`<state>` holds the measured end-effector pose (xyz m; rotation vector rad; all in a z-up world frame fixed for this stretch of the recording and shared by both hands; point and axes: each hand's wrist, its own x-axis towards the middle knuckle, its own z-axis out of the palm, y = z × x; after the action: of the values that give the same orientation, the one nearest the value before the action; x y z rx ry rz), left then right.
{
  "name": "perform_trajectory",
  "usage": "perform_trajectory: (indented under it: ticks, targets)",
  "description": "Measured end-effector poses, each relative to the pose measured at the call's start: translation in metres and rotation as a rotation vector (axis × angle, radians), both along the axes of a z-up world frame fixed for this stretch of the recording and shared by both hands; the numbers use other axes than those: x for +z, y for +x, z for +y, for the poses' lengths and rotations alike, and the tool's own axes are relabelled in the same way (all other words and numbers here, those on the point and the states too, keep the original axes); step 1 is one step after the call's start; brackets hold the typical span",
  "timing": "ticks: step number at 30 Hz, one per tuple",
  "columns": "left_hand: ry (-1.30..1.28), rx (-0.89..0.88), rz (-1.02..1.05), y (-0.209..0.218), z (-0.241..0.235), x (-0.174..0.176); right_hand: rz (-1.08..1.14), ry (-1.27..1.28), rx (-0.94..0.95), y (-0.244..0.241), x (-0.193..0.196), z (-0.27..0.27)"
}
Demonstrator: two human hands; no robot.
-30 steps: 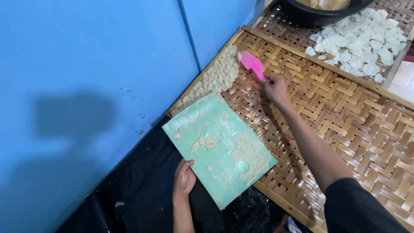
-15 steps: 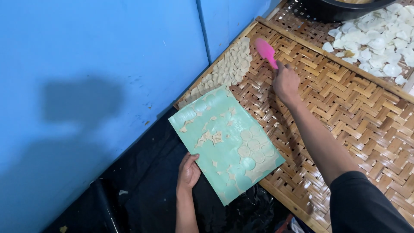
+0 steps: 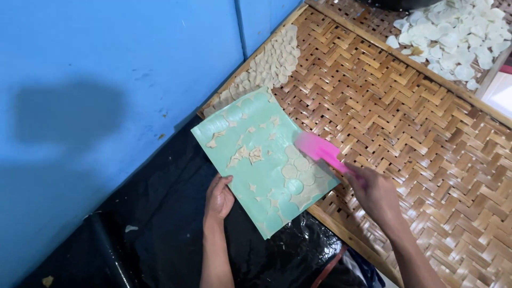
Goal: The person uses a pink plastic scraper to lift small, circular pieces of dough from a light green cutting board and transfers them onto a large woven bamboo tray. The person repeatedly scrapes the board to move the dough pieces in rows.
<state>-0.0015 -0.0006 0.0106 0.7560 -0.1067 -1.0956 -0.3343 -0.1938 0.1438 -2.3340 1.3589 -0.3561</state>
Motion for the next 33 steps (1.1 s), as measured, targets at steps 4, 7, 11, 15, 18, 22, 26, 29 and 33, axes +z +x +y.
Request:
perform_trajectory:
  ticks: [4, 7, 11, 15, 18, 22, 26, 29, 33]
  targets:
    - [-0.003, 0.002, 0.005, 0.003, 0.003, -0.021, 0.099, 0.056, -0.068, -0.010, 0.012, 0.017]
    - [-0.012, 0.009, 0.015, 0.003, 0.004, -0.022, 0.131, 0.071, -0.095, -0.008, 0.019, 0.019]
    - [0.004, 0.011, -0.002, -0.002, 0.002, -0.002, 0.212, 0.034, -0.058, -0.004, 0.026, 0.015]
    - [0.012, 0.029, 0.008, 0.003, 0.004, -0.022, 0.240, 0.152, -0.043, -0.004, 0.022, 0.004]
    - [0.018, 0.030, 0.014, 0.003, 0.004, -0.022, 0.181, 0.082, -0.023, -0.005, 0.013, -0.001]
    - [0.038, 0.020, 0.004, 0.002, 0.003, -0.013, 0.162, 0.208, -0.050, -0.002, 0.002, -0.007]
    - [0.010, 0.016, 0.013, 0.003, 0.001, -0.013, 0.197, 0.355, -0.107, -0.004, -0.004, -0.019]
    - [0.036, 0.015, 0.009, 0.001, 0.002, -0.008, -0.001, 0.467, -0.059, -0.021, -0.041, -0.032]
    - [0.032, 0.021, 0.003, 0.002, 0.003, -0.017, -0.251, 0.695, -0.144, -0.021, -0.063, -0.043]
